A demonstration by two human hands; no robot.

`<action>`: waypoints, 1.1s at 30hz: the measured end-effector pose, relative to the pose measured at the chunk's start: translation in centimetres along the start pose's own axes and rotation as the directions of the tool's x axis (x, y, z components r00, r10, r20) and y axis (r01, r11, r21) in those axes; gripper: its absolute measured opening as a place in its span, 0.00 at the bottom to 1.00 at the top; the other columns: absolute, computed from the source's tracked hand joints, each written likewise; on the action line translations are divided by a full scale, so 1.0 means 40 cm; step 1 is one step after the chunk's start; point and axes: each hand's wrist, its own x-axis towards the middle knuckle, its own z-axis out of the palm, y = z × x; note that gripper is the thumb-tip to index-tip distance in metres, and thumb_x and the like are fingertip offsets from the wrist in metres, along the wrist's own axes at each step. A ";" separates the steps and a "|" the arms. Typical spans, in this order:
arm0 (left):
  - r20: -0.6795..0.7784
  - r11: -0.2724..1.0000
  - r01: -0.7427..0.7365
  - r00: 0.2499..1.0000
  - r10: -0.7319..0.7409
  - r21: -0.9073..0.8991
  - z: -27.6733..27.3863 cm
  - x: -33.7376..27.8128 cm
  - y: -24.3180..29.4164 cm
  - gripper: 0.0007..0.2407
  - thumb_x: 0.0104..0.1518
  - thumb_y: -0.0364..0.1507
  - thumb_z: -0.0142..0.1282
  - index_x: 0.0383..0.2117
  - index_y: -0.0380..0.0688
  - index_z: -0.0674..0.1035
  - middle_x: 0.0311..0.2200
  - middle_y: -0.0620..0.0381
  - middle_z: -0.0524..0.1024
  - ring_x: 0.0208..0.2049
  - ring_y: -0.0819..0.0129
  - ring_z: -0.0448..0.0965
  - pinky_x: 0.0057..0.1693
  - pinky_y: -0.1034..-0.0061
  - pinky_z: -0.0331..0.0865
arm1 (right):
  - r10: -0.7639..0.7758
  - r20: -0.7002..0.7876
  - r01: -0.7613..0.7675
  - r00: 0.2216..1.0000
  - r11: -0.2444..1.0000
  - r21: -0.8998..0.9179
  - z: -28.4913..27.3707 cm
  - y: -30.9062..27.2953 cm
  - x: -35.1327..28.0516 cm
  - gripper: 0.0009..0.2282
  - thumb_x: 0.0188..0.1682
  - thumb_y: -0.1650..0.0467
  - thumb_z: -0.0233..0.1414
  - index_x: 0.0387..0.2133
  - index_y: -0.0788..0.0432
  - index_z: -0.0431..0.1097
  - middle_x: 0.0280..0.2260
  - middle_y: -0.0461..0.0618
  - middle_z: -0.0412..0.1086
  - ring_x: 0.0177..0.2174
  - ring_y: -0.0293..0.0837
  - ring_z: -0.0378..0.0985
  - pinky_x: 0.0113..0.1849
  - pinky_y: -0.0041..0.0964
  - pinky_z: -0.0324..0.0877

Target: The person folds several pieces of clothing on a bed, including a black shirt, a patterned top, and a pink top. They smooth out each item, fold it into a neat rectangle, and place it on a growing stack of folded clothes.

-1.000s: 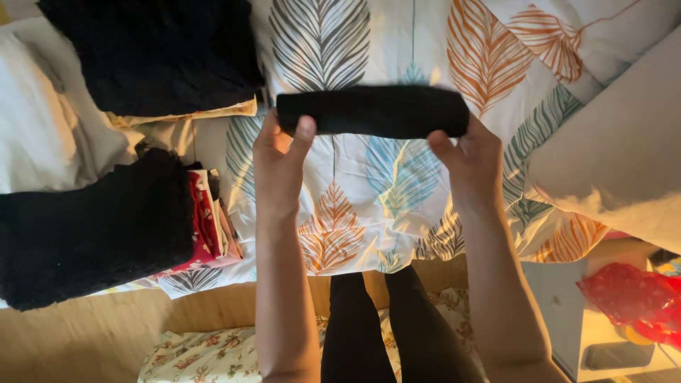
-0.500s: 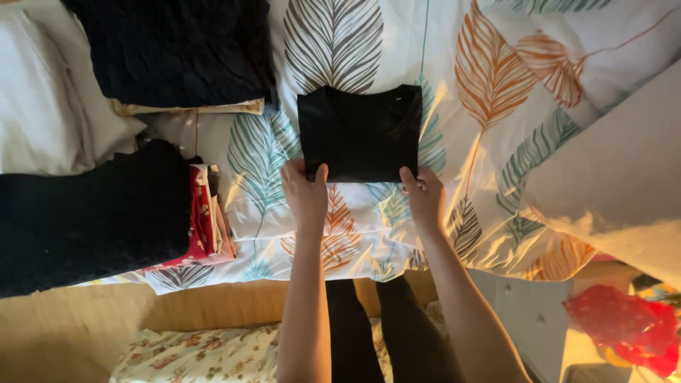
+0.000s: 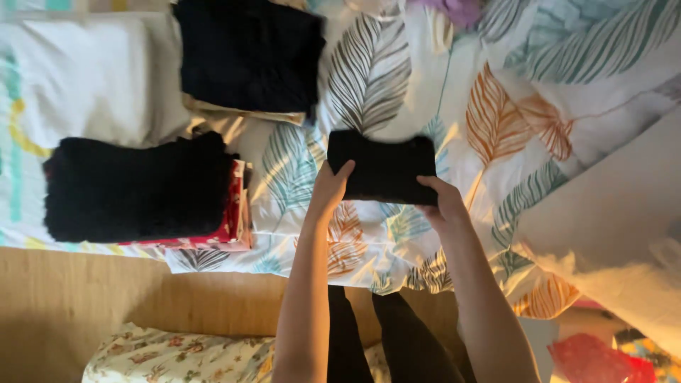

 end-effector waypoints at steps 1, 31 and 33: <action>-0.012 1.000 -0.008 1.000 0.008 -0.008 -0.022 -0.009 0.019 0.26 0.55 0.41 0.60 0.51 0.29 0.73 0.45 0.38 0.80 0.49 0.48 0.81 0.54 0.64 0.70 | 0.000 0.013 0.001 1.000 1.000 -0.010 0.105 -0.040 -0.029 0.07 0.53 0.72 0.57 0.35 0.67 0.69 0.30 0.51 0.71 0.22 0.42 0.71 0.20 0.32 0.62; -0.070 0.520 -0.385 0.750 0.658 0.763 -0.497 0.451 0.351 0.21 0.70 0.40 0.44 0.69 0.56 0.66 0.73 0.57 0.56 0.74 0.48 0.48 0.75 0.46 0.39 | -0.647 0.423 0.049 0.634 -0.512 -0.857 1.199 0.089 0.445 0.23 0.62 0.64 0.44 0.72 0.46 0.53 0.73 0.54 0.45 0.72 0.58 0.41 0.68 0.64 0.37; -0.085 0.545 -0.353 0.778 0.622 0.761 -0.495 0.476 0.318 0.21 0.69 0.41 0.42 0.68 0.57 0.67 0.72 0.57 0.57 0.74 0.49 0.48 0.74 0.46 0.40 | -0.576 0.407 0.025 0.709 -0.556 -0.831 1.172 0.107 0.484 0.25 0.60 0.64 0.44 0.71 0.47 0.53 0.71 0.54 0.46 0.70 0.58 0.43 0.66 0.64 0.39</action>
